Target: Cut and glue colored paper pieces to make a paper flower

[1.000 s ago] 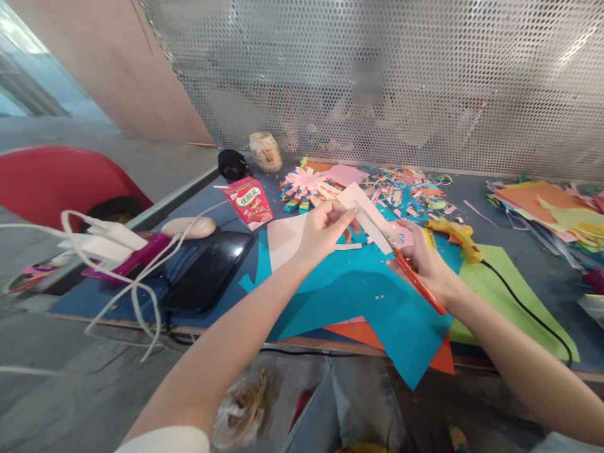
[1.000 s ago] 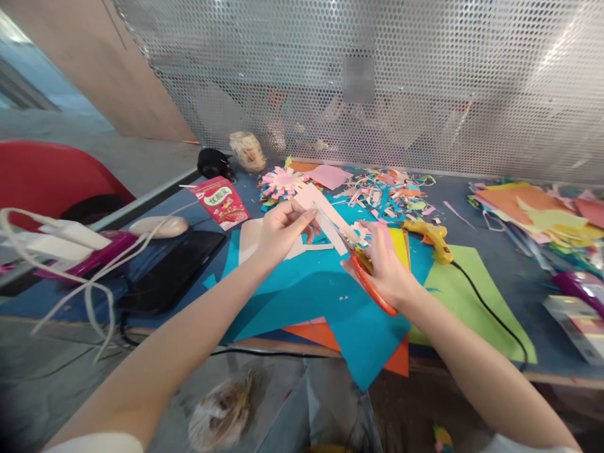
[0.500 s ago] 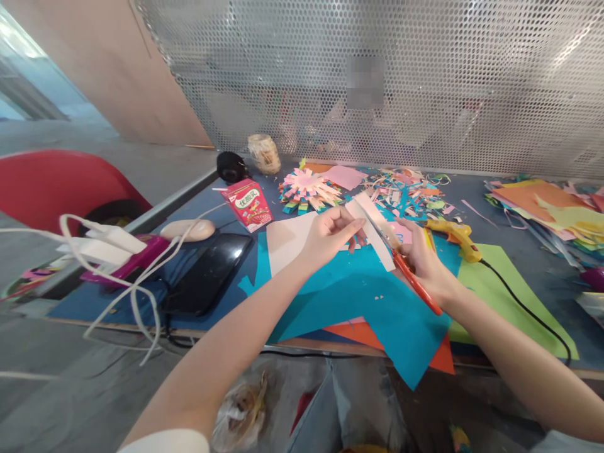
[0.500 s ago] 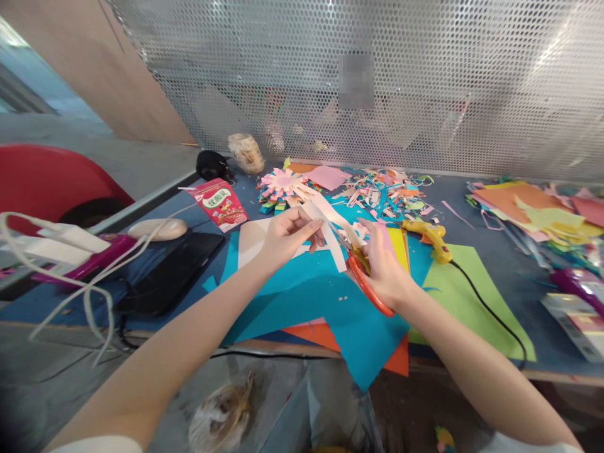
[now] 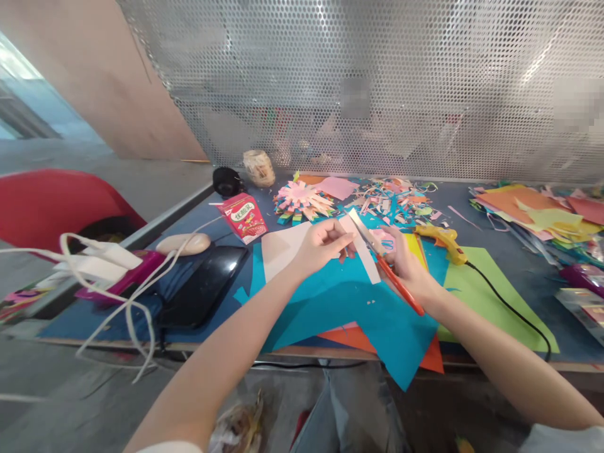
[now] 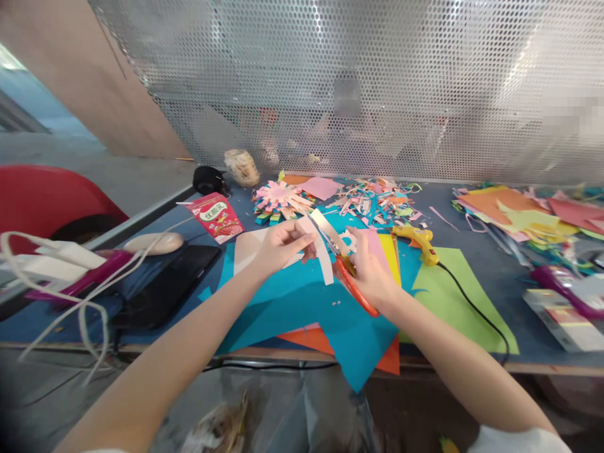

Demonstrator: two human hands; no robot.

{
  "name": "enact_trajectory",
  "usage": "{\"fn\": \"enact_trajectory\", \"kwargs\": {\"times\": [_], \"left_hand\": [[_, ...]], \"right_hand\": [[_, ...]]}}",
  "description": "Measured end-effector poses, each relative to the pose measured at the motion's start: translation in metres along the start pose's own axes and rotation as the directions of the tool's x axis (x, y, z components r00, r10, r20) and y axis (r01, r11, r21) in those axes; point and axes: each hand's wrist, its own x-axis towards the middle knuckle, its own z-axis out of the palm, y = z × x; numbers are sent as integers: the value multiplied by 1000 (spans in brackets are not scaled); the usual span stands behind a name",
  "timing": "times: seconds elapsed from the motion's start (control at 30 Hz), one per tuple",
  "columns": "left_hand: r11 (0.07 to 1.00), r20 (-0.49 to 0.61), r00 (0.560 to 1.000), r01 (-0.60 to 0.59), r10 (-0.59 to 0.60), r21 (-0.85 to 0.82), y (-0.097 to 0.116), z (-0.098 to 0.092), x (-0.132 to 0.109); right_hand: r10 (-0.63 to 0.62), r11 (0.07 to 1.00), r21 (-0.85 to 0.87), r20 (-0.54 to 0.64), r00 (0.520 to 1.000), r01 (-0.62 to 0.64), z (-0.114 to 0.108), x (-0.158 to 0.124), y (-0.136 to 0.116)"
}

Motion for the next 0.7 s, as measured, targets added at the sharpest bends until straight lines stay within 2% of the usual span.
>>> {"fn": "enact_trajectory", "kwargs": {"times": [0.07,0.13,0.17,0.27,0.33,0.37,0.43,0.53,0.6,0.7], "left_hand": [[995,108,992,48,-57,88,9,-11,1],[949,312,925,122,-215,291,17,-28,3],[917,328,907,132,-265,376,21,-38,3],[787,182,949,97,-258,609,21,-68,4],[608,95,935,142,-341,781,15,-85,4],[504,36,936,156,-351,849,11,-92,5],[406,-48,949,179,-313,896,4,-101,7],[328,-109,964,187,-242,926,-2,-104,11],[293,-128,975,178,-183,939,-5,-98,13],[268,-134,986,156,-96,951,-15,-80,12]], "right_hand": [[13,999,42,-1,1000,-13,1,1,2],[26,994,104,19,999,-28,2,2,2],[41,990,135,33,999,-45,1,2,2],[135,960,235,88,987,-152,-3,2,-1],[197,935,281,92,976,-215,-7,3,-2],[202,934,287,74,977,-215,-9,4,0],[148,962,235,-17,989,-140,-13,7,6],[22,999,48,-127,992,-16,-16,13,20],[4,998,-56,-132,991,-11,-17,16,27],[36,981,-182,-137,990,-60,-15,16,29]]}}
